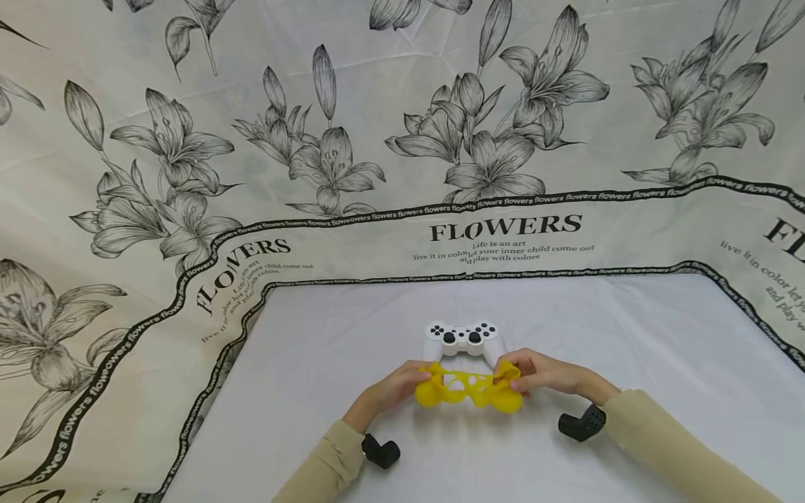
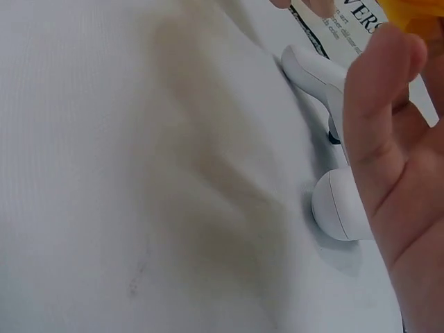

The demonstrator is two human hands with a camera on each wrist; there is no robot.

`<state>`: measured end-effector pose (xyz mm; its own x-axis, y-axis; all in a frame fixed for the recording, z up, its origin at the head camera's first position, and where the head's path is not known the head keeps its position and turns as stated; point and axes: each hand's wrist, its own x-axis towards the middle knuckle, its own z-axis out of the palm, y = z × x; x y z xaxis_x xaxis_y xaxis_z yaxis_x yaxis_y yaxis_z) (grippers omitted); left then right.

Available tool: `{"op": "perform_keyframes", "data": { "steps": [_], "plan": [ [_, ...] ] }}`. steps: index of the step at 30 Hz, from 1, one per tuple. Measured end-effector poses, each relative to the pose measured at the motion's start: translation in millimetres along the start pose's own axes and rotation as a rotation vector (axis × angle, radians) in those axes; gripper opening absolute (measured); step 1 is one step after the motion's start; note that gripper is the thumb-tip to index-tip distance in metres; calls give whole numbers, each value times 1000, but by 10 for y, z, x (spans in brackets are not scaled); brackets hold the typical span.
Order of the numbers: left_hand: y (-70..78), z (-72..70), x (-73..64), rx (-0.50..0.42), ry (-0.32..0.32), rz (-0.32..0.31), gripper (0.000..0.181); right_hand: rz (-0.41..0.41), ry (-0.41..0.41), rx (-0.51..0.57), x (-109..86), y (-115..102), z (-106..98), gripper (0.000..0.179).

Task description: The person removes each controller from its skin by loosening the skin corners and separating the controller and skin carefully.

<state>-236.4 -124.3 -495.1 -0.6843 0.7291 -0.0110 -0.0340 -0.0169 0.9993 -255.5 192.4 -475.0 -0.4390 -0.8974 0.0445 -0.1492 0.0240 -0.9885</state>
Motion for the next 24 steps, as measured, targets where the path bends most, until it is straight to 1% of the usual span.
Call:
{"op": "perform_keyframes", "data": {
  "steps": [3,6,10,13,16,21,23,24],
  "plan": [
    [29,24,7,6,11,-10,53,-25,1,-7,10,-12,19,19],
    [47,42,9,0,43,-33,54,-51,4,-27,29,-29,37,20],
    [62,53,-5,-27,71,-79,59,-48,13,-71,47,-39,44,22],
    [67,54,-10,-43,62,-94,65,-25,16,-102,50,-32,38,27],
    [72,57,13,-51,27,-62,70,-18,18,-136,57,-30,34,28],
    [81,56,62,-48,-48,25,77,-11,35,-162,69,-41,30,21],
    [77,51,73,-42,-64,43,77,5,41,-160,69,-52,26,20],
    [73,46,73,-42,-66,43,76,19,47,-153,66,-59,24,20]
  ]
}}
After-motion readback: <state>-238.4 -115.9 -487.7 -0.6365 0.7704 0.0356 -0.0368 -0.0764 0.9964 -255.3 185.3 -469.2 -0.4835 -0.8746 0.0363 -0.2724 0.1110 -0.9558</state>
